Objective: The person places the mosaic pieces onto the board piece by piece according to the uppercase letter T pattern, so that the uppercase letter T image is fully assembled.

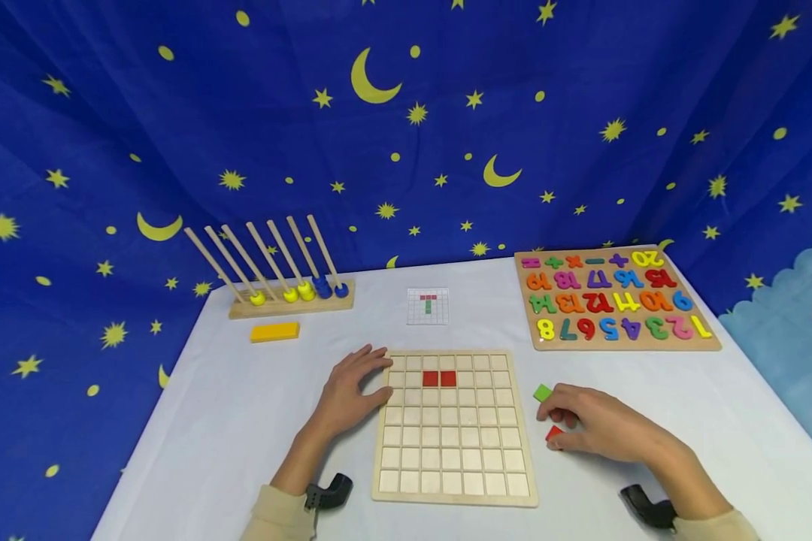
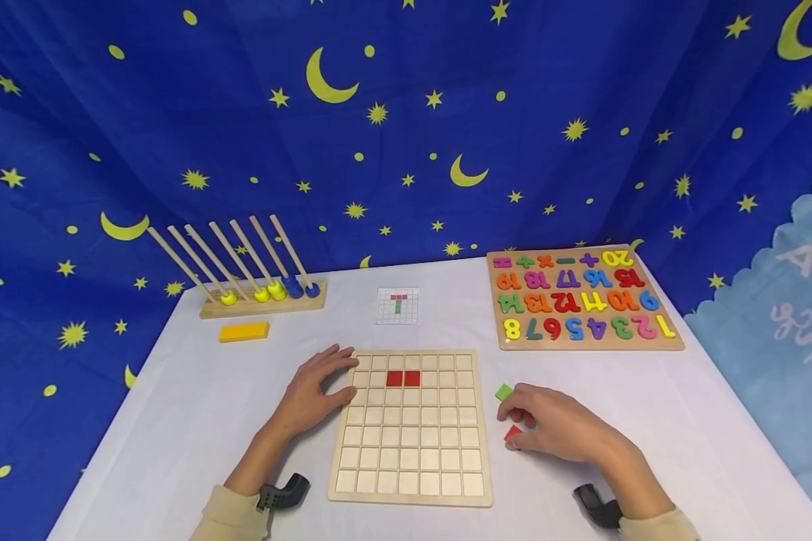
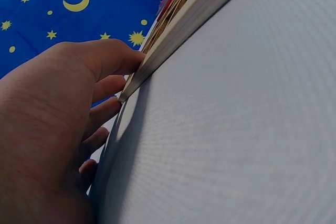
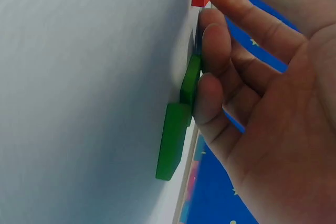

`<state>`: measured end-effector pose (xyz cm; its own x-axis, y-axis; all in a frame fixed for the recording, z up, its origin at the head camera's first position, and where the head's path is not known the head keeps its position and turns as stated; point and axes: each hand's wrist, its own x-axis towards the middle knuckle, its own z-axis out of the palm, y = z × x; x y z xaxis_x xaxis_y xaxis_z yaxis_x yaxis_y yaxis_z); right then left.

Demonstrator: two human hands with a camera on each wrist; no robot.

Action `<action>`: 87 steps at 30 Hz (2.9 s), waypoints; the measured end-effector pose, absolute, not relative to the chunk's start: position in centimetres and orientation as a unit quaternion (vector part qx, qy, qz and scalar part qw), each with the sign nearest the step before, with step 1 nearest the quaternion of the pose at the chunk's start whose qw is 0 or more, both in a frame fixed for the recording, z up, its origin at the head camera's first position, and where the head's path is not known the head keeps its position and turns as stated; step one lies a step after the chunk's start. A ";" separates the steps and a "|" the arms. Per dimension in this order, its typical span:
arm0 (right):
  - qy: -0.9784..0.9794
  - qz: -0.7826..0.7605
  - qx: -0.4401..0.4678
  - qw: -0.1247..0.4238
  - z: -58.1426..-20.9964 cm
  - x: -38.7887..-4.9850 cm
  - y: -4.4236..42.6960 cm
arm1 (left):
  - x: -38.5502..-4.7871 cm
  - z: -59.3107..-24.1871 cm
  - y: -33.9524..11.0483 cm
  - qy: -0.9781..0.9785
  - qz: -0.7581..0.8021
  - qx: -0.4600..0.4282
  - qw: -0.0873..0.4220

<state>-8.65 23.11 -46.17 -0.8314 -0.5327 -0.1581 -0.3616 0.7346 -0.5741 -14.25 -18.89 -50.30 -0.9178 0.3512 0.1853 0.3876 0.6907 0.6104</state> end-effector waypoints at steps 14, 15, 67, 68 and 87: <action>0.925 -0.254 -0.227 0.170 -45.8 -8.7 23.1 | -14.3 -50.1 -18.7 -0.920 -0.336 -0.201 0.023; 0.927 -0.251 -0.224 0.168 -45.8 -8.7 23.0 | -14.3 -50.1 -18.7 -0.920 -0.335 -0.201 0.022; 0.905 -0.309 -0.278 0.087 -45.3 -13.0 20.5 | -15.1 -50.1 -18.9 -0.919 -0.340 -0.199 0.036; 0.905 -0.310 -0.279 0.084 -45.3 -13.1 20.3 | -15.0 -50.2 -18.9 -0.919 -0.340 -0.198 0.035; 0.902 -0.314 -0.276 0.107 -45.4 -14.2 17.5 | -14.4 -50.9 -19.1 -0.919 -0.338 -0.202 0.037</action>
